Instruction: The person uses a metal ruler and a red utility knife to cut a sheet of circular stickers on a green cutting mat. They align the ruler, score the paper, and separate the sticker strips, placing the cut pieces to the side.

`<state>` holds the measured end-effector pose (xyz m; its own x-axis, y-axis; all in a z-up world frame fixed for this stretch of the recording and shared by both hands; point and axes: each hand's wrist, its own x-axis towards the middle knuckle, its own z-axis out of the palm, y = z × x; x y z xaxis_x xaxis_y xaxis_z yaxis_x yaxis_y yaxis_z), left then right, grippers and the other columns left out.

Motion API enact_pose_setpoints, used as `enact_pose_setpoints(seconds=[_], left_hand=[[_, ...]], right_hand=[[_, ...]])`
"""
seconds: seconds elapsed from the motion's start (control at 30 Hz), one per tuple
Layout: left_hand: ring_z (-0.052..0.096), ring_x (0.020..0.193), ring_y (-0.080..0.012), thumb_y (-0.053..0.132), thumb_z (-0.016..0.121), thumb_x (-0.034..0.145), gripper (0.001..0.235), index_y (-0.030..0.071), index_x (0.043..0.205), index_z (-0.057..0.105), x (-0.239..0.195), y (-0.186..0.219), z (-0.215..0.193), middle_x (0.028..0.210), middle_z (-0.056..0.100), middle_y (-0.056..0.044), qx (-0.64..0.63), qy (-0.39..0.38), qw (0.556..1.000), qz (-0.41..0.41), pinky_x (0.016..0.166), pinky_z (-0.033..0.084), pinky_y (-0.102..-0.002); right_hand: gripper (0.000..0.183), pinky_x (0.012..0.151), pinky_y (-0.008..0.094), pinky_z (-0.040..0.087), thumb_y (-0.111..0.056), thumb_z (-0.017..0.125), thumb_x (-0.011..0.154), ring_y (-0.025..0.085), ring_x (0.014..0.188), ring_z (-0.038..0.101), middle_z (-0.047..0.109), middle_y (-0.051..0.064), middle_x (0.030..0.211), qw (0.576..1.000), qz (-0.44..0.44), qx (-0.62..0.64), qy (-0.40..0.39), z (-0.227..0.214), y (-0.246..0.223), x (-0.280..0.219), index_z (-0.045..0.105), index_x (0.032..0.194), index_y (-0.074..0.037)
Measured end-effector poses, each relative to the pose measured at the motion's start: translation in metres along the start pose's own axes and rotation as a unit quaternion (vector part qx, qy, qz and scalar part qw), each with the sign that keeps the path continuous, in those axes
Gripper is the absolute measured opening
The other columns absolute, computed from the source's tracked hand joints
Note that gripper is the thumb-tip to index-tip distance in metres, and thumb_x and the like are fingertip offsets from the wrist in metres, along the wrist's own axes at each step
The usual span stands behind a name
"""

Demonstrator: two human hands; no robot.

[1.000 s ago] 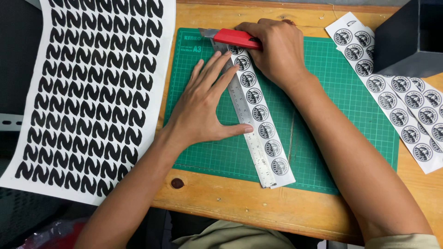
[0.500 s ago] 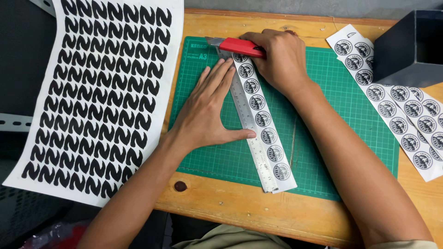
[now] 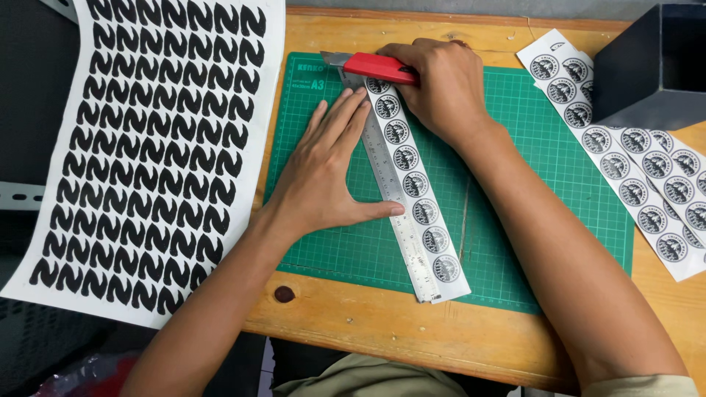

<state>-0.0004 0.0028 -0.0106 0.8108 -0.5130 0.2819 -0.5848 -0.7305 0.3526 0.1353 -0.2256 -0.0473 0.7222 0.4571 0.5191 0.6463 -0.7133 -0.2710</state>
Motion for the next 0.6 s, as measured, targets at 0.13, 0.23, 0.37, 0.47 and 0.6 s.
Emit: enact_pose_setpoints(seconds=[0.13, 0.23, 0.37, 0.47, 0.6], left_hand=[[0.036, 0.174, -0.0400, 0.087, 0.089, 0.086, 0.141, -0.007, 0.175, 0.034, 0.0001, 0.0002, -0.0005, 0.184, 0.037, -0.025, 0.000, -0.001, 1.000, 0.002, 0.147, 0.022, -0.064], [0.037, 0.174, -0.0402, 0.087, 0.089, 0.085, 0.141, -0.008, 0.174, 0.035, 0.0002, -0.0002, -0.0002, 0.183, 0.038, -0.026, 0.001, 0.004, 1.000, 0.003, 0.147, 0.023, -0.065], [0.036, 0.174, -0.0401, 0.088, 0.089, 0.086, 0.141, -0.008, 0.174, 0.035, 0.0002, -0.0003, -0.0002, 0.183, 0.038, -0.025, 0.002, 0.001, 1.000, 0.004, 0.147, 0.023, -0.065], [0.037, 0.173, -0.0402, 0.087, 0.090, 0.085, 0.141, -0.008, 0.173, 0.036, 0.0017, 0.0013, -0.0025, 0.183, 0.038, -0.025, 0.000, -0.004, 1.000, -0.003, 0.146, 0.022, -0.064], [0.038, 0.170, -0.0415, 0.083, 0.097, 0.077, 0.130, -0.003, 0.161, 0.047, 0.0063, 0.0060, -0.0077, 0.179, 0.040, -0.025, -0.030, -0.013, 0.999, -0.023, 0.144, 0.021, -0.065]], right_hand=[[0.034, 0.072, 0.053, 0.054, -0.025, 0.078, 0.101, 0.042, 0.080, 0.076, 0.084, 0.007, 0.096, 1.000, -0.007, 0.000, 0.002, 0.0005, 0.0002, -0.0001, 0.090, 0.132, -0.024], [0.033, 0.071, 0.053, 0.053, -0.025, 0.078, 0.102, 0.041, 0.080, 0.076, 0.083, 0.006, 0.094, 1.000, -0.003, -0.003, 0.001, 0.0015, 0.0010, 0.0000, 0.090, 0.132, -0.026], [0.034, 0.070, 0.053, 0.054, -0.026, 0.079, 0.101, 0.042, 0.080, 0.076, 0.084, 0.006, 0.095, 1.000, -0.008, -0.006, 0.004, 0.0017, 0.0020, -0.0006, 0.090, 0.133, -0.026], [0.033, 0.068, 0.053, 0.053, -0.026, 0.079, 0.101, 0.042, 0.080, 0.076, 0.083, 0.006, 0.094, 1.000, -0.006, -0.006, 0.003, 0.0009, 0.0010, 0.0001, 0.090, 0.132, -0.026], [0.034, 0.067, 0.054, 0.054, -0.025, 0.079, 0.100, 0.042, 0.081, 0.076, 0.085, 0.005, 0.097, 1.000, 0.006, 0.000, 0.003, 0.0020, 0.0009, 0.0001, 0.090, 0.132, -0.027]])
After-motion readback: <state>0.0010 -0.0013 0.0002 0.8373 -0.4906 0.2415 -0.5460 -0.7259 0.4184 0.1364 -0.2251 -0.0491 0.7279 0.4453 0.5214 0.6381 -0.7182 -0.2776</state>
